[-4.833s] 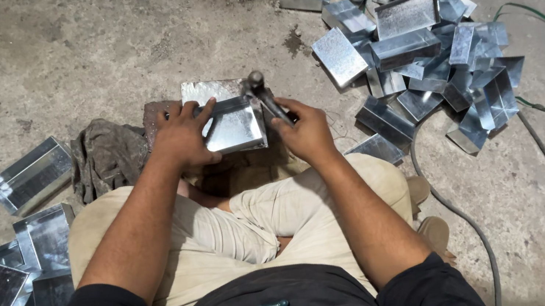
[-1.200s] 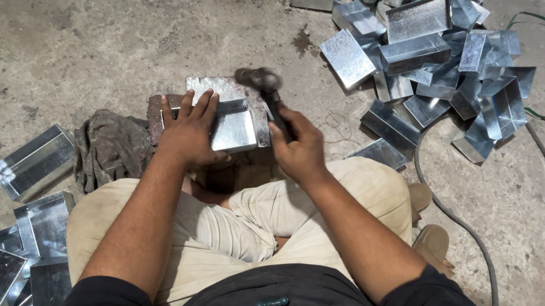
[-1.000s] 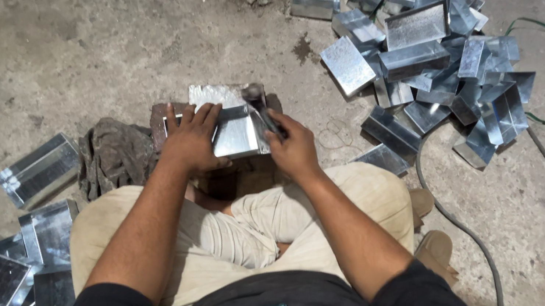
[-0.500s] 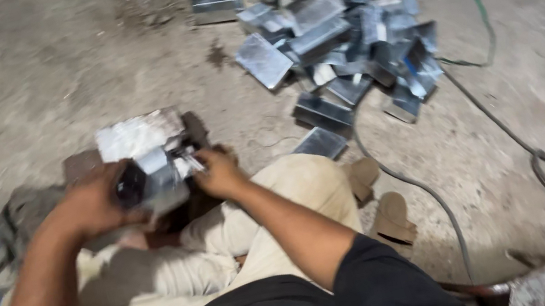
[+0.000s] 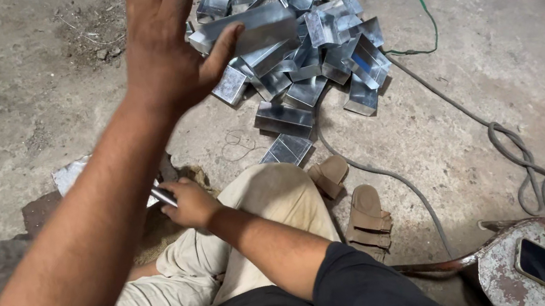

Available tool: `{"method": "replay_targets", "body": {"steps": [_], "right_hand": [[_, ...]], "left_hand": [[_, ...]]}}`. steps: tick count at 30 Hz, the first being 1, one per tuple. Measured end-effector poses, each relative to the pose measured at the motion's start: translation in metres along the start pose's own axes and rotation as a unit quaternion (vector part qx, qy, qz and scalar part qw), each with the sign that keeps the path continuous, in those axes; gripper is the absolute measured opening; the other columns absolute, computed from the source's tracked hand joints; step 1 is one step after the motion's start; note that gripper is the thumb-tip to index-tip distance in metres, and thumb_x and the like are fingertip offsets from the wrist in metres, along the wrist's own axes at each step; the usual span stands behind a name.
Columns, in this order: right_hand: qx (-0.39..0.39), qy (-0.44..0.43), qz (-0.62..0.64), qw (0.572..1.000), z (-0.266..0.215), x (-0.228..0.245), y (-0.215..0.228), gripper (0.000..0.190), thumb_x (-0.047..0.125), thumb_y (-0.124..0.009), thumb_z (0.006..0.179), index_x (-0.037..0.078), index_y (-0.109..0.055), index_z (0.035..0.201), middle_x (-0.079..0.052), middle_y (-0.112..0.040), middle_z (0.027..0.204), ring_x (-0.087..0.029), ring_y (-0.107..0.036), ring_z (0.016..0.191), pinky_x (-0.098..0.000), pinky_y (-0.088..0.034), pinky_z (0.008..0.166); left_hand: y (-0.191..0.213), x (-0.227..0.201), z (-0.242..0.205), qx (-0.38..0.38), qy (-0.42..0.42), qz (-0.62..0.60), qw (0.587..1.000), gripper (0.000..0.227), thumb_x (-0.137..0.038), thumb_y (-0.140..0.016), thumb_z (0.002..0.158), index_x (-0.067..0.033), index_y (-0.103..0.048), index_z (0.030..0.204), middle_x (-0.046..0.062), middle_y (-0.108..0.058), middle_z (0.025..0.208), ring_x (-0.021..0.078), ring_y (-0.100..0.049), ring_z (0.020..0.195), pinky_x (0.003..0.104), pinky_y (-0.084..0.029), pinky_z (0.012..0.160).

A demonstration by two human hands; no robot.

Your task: The person sits on the floor and repeatedly hammers small rectangular metal boxes placed on a block. They pick up each box, position it, strike it with a hammer, and set it aside, continuing this process throughout the clip.

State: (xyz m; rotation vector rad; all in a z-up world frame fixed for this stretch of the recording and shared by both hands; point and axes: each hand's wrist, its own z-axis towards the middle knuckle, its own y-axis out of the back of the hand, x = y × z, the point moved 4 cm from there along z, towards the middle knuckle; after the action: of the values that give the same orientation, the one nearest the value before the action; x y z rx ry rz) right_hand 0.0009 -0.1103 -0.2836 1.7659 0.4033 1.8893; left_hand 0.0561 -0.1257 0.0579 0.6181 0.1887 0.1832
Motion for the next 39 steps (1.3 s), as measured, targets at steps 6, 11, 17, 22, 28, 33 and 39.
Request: {"method": "replay_targets", "body": {"steps": [6, 11, 17, 22, 28, 33, 39], "right_hand": [[-0.027, 0.085, 0.026, 0.996, -0.007, 0.001, 0.004, 0.055, 0.013, -0.072, 0.082, 0.007, -0.063, 0.136, -0.022, -0.067, 0.114, -0.039, -0.067, 0.107, -0.0426, -0.054, 0.098], [-0.068, 0.063, -0.059, 0.994, 0.012, 0.002, 0.004, 0.046, 0.014, -0.078, 0.078, 0.008, -0.071, 0.123, -0.024, -0.063, 0.112, -0.044, -0.062, 0.105, -0.0474, -0.050, 0.091], [-0.063, 0.105, 0.007, 0.992, 0.026, -0.025, -0.001, 0.043, 0.006, -0.071, 0.079, 0.006, -0.071, 0.122, -0.021, -0.069, 0.107, -0.039, -0.063, 0.102, -0.0445, -0.052, 0.092], [-0.064, 0.113, -0.081, 0.988, 0.036, -0.049, 0.012, 0.037, 0.016, -0.078, 0.085, 0.001, -0.070, 0.118, -0.020, -0.069, 0.103, -0.036, -0.067, 0.097, -0.0444, -0.054, 0.087], [-0.007, 0.011, -0.112, 0.994, 0.038, -0.046, 0.029, 0.051, 0.025, -0.083, 0.082, 0.004, -0.070, 0.126, -0.019, -0.072, 0.106, -0.035, -0.071, 0.093, -0.0426, -0.056, 0.085], [0.025, 0.006, -0.092, 0.995, 0.038, -0.071, 0.012, 0.057, 0.027, -0.087, 0.078, 0.002, -0.067, 0.125, -0.018, -0.075, 0.113, -0.032, -0.072, 0.103, -0.0402, -0.056, 0.091], [0.043, -0.029, -0.052, 0.997, 0.022, -0.043, 0.021, 0.067, 0.021, -0.085, 0.077, 0.005, -0.061, 0.138, -0.017, -0.075, 0.111, -0.029, -0.073, 0.099, -0.0362, -0.057, 0.089]], "left_hand": [[0.007, 0.013, -0.107, 0.053, 0.051, -0.040, 0.996, 0.062, -0.028, -0.078, 0.092, -0.0125, -0.053, 0.147, 0.013, -0.051, 0.155, 0.0355, -0.046, 0.148, 0.064, -0.023, 0.127], [0.078, 0.100, -0.276, 0.043, 0.292, 0.049, 0.954, 0.053, -0.023, -0.079, 0.089, -0.0072, -0.065, 0.138, 0.018, -0.057, 0.153, 0.0400, -0.052, 0.142, 0.049, -0.042, 0.118], [0.224, 0.150, -0.512, -0.009, 0.616, 0.170, 0.769, 0.050, -0.031, -0.078, 0.095, -0.0050, -0.066, 0.136, 0.024, -0.070, 0.131, 0.0373, -0.069, 0.118, 0.045, -0.053, 0.105], [0.251, 0.103, -0.649, 0.239, 0.760, 0.039, 0.603, 0.086, -0.054, -0.077, 0.080, -0.0012, -0.057, 0.145, 0.021, -0.071, 0.134, 0.0356, -0.072, 0.117, 0.045, -0.056, 0.099], [0.212, 0.065, -0.697, 0.243, 0.775, 0.022, 0.583, 0.084, -0.063, -0.074, 0.079, -0.0040, -0.063, 0.138, 0.019, -0.072, 0.131, 0.0326, -0.069, 0.119, 0.042, -0.053, 0.103], [0.221, 0.054, -0.677, 0.246, 0.744, -0.046, 0.619, 0.093, -0.044, -0.086, 0.072, -0.0088, -0.049, 0.150, 0.019, -0.074, 0.126, 0.0277, -0.073, 0.114, 0.041, -0.056, 0.100], [0.261, 0.062, -0.674, 0.124, 0.722, 0.038, 0.679, 0.050, -0.025, -0.082, 0.080, -0.0049, -0.076, 0.126, 0.020, -0.081, 0.115, 0.0308, -0.075, 0.105, 0.044, -0.057, 0.093]]}}
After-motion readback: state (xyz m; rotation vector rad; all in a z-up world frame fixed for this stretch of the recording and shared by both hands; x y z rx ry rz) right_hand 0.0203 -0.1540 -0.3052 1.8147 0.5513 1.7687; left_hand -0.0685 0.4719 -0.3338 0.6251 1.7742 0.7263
